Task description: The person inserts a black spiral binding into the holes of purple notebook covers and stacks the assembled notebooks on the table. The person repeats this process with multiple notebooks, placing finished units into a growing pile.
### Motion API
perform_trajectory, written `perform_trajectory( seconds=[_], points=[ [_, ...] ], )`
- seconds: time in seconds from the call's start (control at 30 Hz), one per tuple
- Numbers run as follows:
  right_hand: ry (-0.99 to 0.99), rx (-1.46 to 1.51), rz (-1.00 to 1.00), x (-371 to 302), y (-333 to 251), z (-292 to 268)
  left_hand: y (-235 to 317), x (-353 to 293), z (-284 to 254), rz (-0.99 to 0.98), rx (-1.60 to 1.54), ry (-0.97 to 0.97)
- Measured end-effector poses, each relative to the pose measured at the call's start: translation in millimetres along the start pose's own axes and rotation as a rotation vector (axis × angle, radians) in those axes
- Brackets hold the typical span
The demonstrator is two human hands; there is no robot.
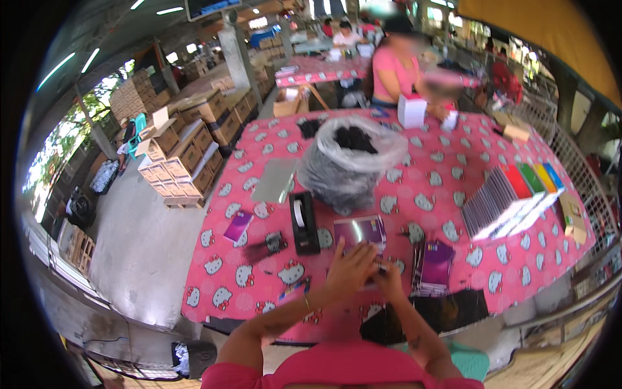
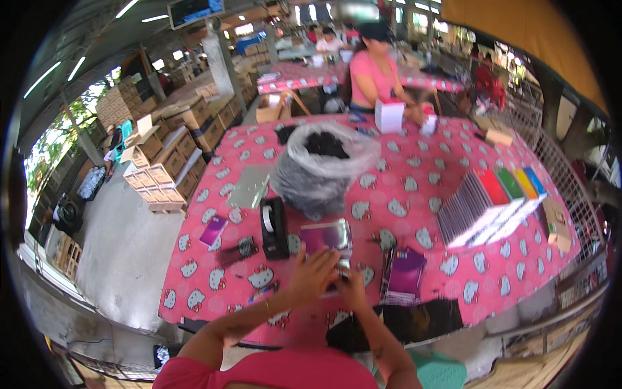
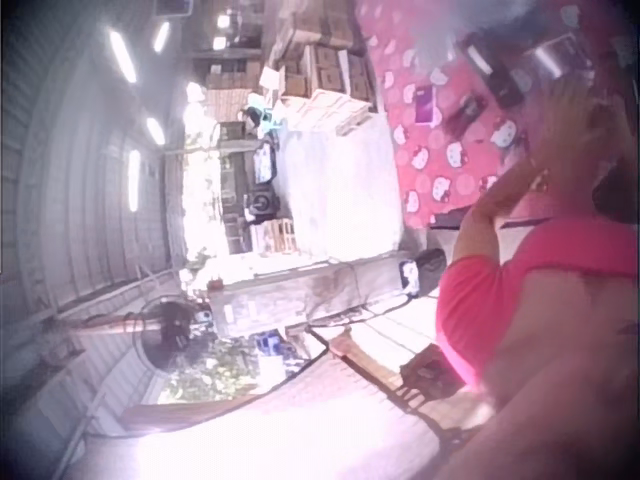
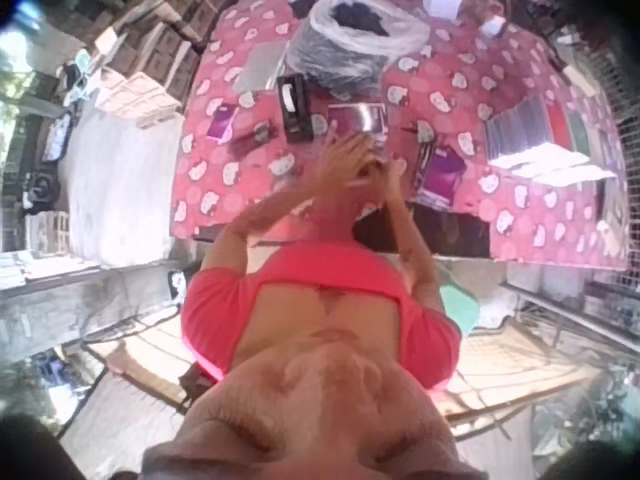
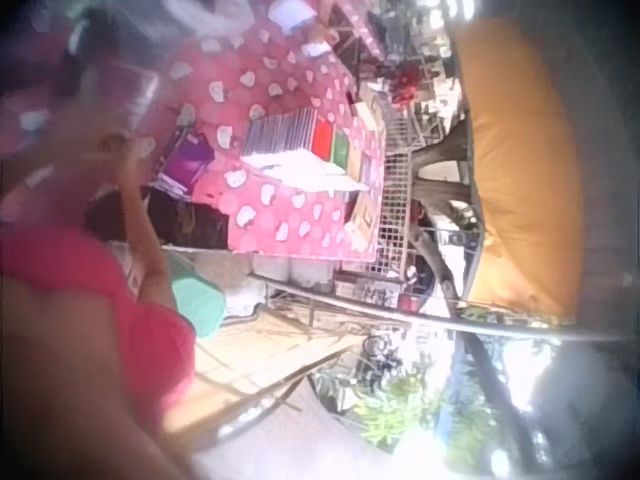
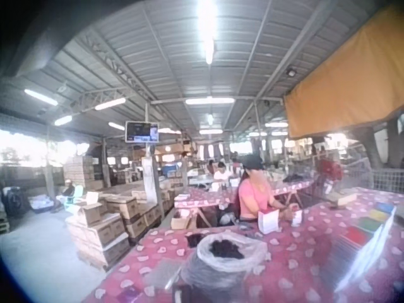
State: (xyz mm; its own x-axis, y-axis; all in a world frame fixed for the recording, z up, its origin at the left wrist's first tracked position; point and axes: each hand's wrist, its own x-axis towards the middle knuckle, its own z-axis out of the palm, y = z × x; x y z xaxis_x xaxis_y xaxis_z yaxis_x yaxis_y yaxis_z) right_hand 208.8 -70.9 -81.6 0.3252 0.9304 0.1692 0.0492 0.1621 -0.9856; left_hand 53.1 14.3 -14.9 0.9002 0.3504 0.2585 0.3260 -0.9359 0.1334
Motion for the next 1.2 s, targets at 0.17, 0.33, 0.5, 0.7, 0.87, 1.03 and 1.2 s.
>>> perform_trajectory(
  seconds=[0.17, 0.33, 0.5, 0.7, 0.87, 1.03, 1.2],
  points=[
    [-0.029, -0.194, -0.022, 0, -21, -2, -3, -5, 22, 0.140, 0.006, 0.329],
    [-0.005, -0.028, -0.027, 1, -21, 4, 27, -26, 18, 0.024, -0.023, 0.395],
    [-0.074, -0.329, 0.004, 3, -15, -4, -7, 2, 1, 0.046, -0.072, 0.320],
    [0.122, -0.352, -0.223, -18, -64, -22, -2, 5, -2, 0.078, -0.216, 0.305],
    [0.156, -0.351, -0.278, -19, -78, -18, 6, 5, -20, 0.058, -0.222, 0.288],
    [0.167, -0.282, -0.185, -18, -74, -18, 2, 0, -15, 0.100, -0.169, 0.273],
    [0.092, -0.245, -0.100, -17, -70, -28, 3, 1, -15, 0.136, -0.213, 0.356]
  ],
)
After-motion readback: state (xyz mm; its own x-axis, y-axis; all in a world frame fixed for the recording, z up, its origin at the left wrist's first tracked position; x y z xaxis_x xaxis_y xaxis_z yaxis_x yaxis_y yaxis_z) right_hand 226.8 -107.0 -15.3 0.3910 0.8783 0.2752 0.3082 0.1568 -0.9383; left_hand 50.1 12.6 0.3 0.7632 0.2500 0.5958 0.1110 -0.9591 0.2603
